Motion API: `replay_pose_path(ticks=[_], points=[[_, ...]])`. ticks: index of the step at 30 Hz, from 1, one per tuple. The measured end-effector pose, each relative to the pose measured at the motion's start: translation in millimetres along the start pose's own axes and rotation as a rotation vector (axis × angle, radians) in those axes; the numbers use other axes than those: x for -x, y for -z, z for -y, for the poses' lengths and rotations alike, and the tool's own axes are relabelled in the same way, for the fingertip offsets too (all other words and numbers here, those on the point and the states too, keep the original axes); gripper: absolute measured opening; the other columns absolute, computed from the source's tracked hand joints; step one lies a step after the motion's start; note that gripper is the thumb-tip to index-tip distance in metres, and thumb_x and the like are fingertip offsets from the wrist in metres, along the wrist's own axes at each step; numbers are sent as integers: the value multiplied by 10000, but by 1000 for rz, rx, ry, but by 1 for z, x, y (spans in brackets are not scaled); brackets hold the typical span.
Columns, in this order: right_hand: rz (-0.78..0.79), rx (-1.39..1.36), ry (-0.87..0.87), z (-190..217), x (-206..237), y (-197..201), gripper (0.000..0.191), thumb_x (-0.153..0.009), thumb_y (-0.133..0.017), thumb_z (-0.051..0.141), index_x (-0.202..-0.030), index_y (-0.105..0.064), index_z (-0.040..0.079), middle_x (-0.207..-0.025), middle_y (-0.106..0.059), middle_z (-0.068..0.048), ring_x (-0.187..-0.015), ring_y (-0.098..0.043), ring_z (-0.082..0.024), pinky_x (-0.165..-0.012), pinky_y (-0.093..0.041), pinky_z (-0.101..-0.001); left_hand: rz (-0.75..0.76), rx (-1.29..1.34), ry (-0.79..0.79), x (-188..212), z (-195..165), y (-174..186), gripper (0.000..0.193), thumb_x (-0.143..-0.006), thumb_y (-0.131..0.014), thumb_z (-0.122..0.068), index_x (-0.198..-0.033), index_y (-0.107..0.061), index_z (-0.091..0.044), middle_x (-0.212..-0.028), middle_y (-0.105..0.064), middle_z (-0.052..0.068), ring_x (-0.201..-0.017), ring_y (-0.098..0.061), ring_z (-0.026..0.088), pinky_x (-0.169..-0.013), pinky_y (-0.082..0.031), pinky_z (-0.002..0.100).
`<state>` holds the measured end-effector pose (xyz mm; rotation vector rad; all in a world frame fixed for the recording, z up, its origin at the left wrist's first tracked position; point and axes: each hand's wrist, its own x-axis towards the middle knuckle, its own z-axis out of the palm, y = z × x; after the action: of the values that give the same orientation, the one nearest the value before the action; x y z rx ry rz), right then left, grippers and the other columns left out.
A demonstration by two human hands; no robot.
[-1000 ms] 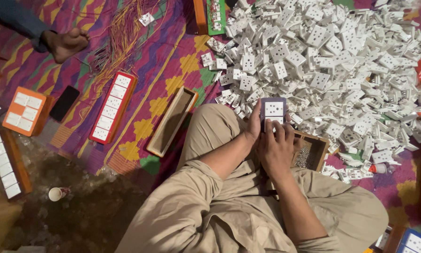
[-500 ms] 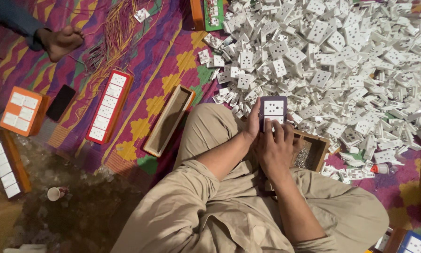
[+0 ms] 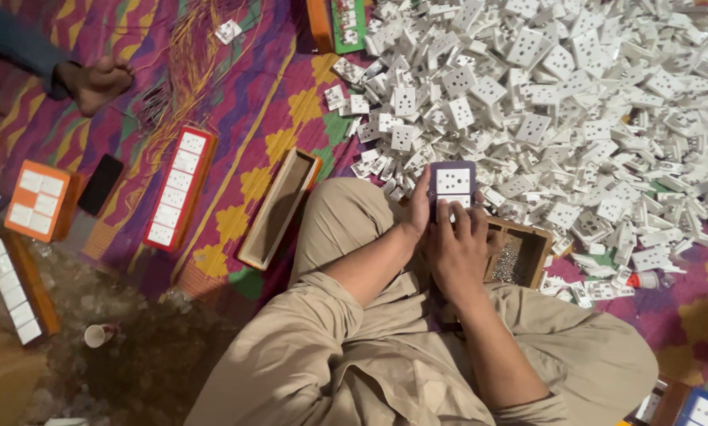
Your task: The person sits on the floor and assembles small white dice into a purple plastic frame. They pick up dice from a large pile, place them into the frame slots, and use a metal tool to secure them. The person repeats this process for multiple dice throughout the clip.
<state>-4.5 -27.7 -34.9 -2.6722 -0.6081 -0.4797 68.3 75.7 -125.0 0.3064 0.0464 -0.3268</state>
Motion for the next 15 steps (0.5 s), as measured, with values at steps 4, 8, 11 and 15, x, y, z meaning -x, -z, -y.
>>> replay_pose_path(ticks=[4, 8, 11, 15], points=[[-13, 44, -8, -2, 1, 3, 481, -902, -729, 202, -1364, -662, 89, -1335, -626, -106, -1293, -518, -335, -1017, -331, -556, -52, -124, -33, -2, 5, 6, 816, -1108, -222, -687, -1341, -597, -1, -1130, -710, 215, -984, -711, 323, -876, -596, 417], [30, 24, 16, -4, 5, 9, 562, -856, -728, 218, -1392, -635, 80, -1329, -622, -124, -1295, -509, -353, -982, -326, -544, -132, -128, -55, -2, 9, 6, 803, -1119, -231, -666, -1327, -621, 5, -1137, -718, 193, -986, -714, 305, -890, -598, 411], [49, -17, 15, -19, 12, 18, 617, -840, -722, 225, -1423, -599, 66, -1341, -617, -139, -1309, -503, -373, -991, -321, -536, -202, -26, -9, -7, 21, 1, 777, -1095, -270, -661, -1302, -626, -2, -1121, -721, 181, -967, -717, 319, -868, -604, 427], [6, -254, -78, -34, 21, 29, 590, -934, -715, 174, -1467, -520, 13, -1361, -609, -126, -1321, -511, -356, -1046, -305, -545, -105, -35, 19, 6, 21, -20, 850, -1016, -302, -753, -1274, -630, -12, -1049, -723, 206, -912, -715, 341, -817, -606, 447]])
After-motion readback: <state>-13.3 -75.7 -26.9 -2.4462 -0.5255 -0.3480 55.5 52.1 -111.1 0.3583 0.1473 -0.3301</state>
